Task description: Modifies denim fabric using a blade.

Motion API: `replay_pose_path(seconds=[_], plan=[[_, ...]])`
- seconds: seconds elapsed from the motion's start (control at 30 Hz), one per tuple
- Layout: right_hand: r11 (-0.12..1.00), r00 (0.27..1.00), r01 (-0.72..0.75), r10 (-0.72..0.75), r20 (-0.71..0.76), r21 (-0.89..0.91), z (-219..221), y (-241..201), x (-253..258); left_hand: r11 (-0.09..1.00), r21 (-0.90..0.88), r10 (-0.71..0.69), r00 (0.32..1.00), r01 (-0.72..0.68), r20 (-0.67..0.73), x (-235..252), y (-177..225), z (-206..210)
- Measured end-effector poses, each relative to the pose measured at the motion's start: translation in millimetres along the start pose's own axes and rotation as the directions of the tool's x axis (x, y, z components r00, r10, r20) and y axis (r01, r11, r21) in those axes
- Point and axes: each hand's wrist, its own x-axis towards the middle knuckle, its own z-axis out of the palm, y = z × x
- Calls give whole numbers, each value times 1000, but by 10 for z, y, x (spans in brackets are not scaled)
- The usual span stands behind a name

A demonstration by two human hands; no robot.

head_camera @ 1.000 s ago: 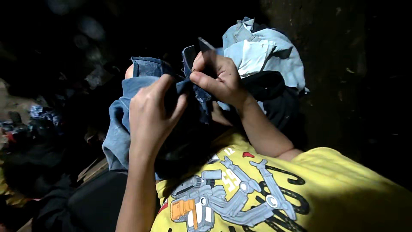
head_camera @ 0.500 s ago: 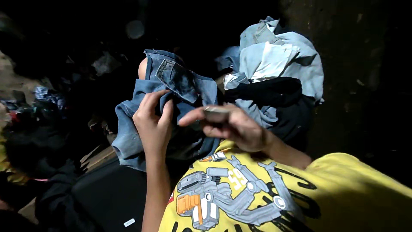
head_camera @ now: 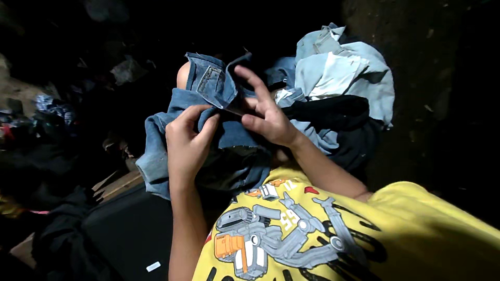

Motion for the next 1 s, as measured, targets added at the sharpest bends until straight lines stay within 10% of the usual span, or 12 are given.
replay_pose_path(seconds=[0.23,0.4,0.67,0.77,0.87,1.0], plan=[[843,935,159,-296,-196,-514,-34,94,97,991,77,126,972,-112,-197,-464,290,-319],[927,952,144,-225,-207,-345,-134,-162,80,971,-128,-151,930,204,334,-833,288,-1],[899,859,311,-404,-314,-307,-367,-569,-184,952,-210,142,931,-221,-337,-365,590,573],[886,810,333,-444,-383,-323,-420,-636,-333,863,-436,157,956,-255,-248,-313,734,784],[909,875,307,-386,-293,-283,-372,-595,-401,712,-697,-161,986,87,-42,-281,835,923],[949,945,242,-278,-174,-202,-417,-505,-293,685,-726,-248,958,67,-146,-207,775,741]])
